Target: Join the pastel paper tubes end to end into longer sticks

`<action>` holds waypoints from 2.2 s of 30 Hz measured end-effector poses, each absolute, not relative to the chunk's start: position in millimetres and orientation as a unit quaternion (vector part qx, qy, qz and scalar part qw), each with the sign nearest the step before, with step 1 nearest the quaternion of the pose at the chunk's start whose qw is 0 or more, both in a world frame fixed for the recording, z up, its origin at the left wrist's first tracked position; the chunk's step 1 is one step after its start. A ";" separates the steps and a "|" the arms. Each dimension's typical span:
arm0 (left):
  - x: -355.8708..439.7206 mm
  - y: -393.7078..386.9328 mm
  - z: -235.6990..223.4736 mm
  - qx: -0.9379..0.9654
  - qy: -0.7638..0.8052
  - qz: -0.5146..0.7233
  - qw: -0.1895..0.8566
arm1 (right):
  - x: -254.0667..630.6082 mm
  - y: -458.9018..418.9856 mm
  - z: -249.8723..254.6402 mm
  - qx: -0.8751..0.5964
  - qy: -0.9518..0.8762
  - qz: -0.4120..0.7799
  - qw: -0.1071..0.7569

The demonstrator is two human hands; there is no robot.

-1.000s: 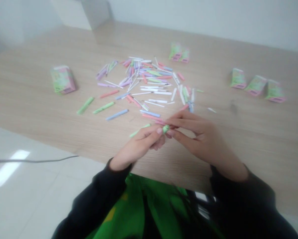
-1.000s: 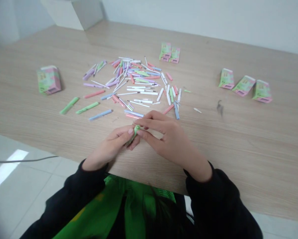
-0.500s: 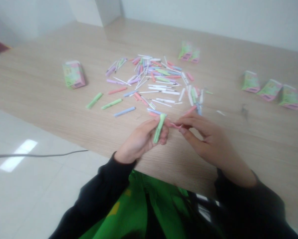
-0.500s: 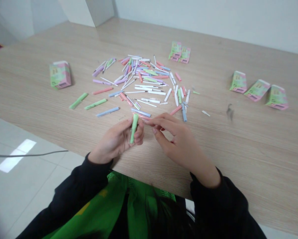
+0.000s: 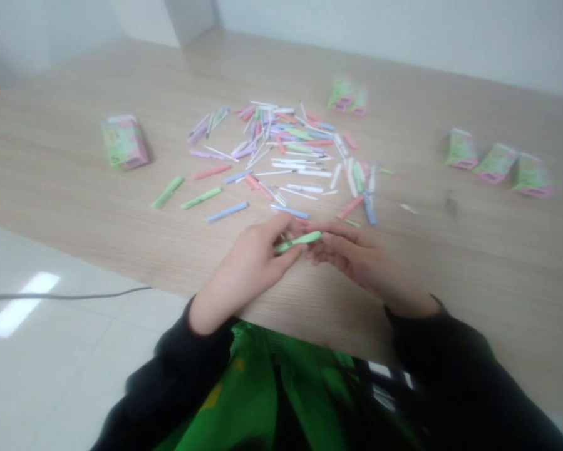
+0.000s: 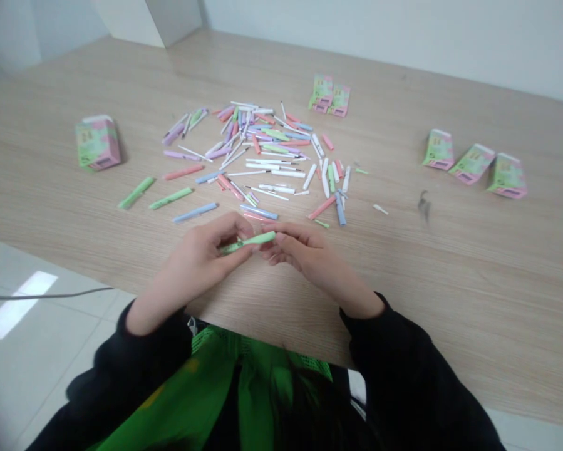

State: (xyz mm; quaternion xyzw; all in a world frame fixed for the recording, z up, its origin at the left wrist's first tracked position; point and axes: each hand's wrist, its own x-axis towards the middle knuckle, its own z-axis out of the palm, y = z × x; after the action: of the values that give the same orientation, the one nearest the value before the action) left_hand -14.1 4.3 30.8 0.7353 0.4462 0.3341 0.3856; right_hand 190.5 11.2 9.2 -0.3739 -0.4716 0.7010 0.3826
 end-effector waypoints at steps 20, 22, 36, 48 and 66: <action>-37.8 10.1 53.4 0.734 0.478 0.365 0.315 | 194.6 15.7 12.4 -0.392 -0.423 0.717 0.391; -40.6 13.9 48.8 0.721 0.494 0.377 0.305 | 204.9 20.7 16.1 -0.414 -0.446 0.675 0.417; -28.0 27.4 3.6 0.722 0.521 0.392 0.231 | 244.0 41.0 -25.5 -0.560 -0.759 0.049 0.330; -33.6 24.2 -11.4 0.666 0.585 0.404 0.226 | 218.6 9.2 -10.2 -0.460 -0.823 0.144 0.300; -98.7 23.9 -20.9 0.639 0.682 0.351 0.056 | 253.4 10.2 -32.4 -0.553 -0.787 0.092 0.257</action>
State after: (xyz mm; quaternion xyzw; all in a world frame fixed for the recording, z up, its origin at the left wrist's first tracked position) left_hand -98.7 23.9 -20.9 0.6386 0.6825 0.3510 0.0559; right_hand 253.4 10.2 -32.4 -0.5532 -0.7871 0.0920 0.2568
